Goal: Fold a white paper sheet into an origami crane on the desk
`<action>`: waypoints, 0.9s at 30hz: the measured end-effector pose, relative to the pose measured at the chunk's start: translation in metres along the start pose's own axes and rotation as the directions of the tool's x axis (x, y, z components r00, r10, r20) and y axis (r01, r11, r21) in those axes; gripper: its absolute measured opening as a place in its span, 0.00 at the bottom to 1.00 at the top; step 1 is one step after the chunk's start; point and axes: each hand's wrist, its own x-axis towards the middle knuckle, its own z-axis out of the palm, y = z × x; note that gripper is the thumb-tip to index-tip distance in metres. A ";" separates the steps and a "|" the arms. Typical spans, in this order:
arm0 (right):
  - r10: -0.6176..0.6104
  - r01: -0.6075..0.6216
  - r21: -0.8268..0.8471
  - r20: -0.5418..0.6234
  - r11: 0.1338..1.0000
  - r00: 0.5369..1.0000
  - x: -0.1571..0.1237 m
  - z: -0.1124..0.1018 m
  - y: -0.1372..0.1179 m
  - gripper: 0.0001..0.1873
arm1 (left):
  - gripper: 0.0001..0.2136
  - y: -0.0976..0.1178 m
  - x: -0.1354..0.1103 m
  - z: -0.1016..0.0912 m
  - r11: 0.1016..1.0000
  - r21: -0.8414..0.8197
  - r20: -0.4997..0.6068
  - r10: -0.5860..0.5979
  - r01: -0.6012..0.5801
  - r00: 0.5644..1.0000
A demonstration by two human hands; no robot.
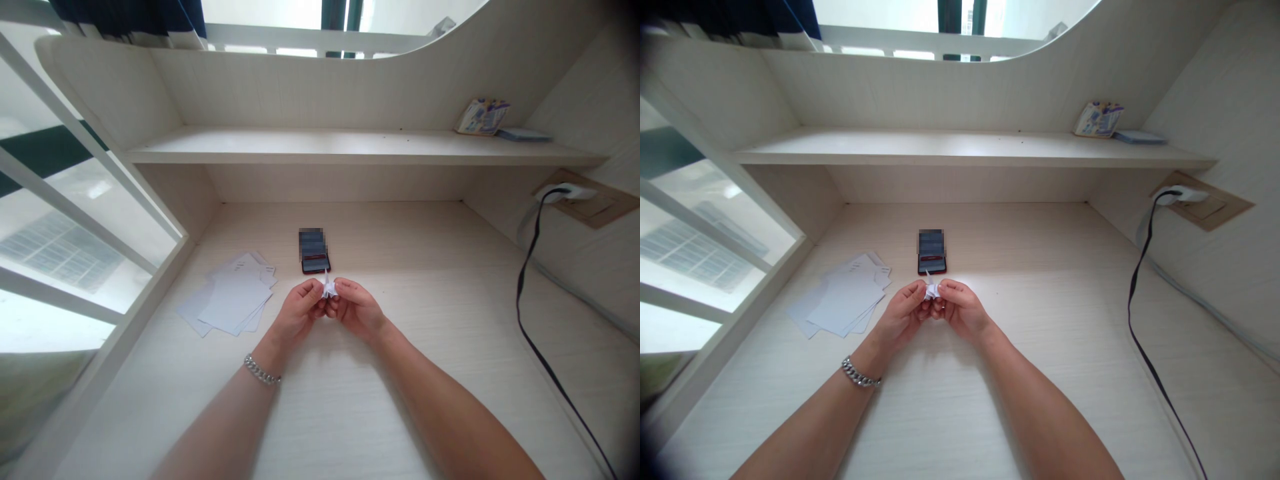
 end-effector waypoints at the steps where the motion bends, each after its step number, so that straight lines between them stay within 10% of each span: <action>1: 0.004 -0.003 -0.015 0.013 1.000 1.000 0.000 -0.001 -0.001 0.10 | 0.14 0.001 0.000 -0.001 1.000 0.019 0.022 0.002 -0.002 1.000; 27: 0.080 -0.069 -0.096 0.117 0.993 0.990 -0.001 -0.011 -0.005 0.12 | 0.14 0.004 0.000 -0.013 0.994 0.108 0.113 -0.023 0.011 0.993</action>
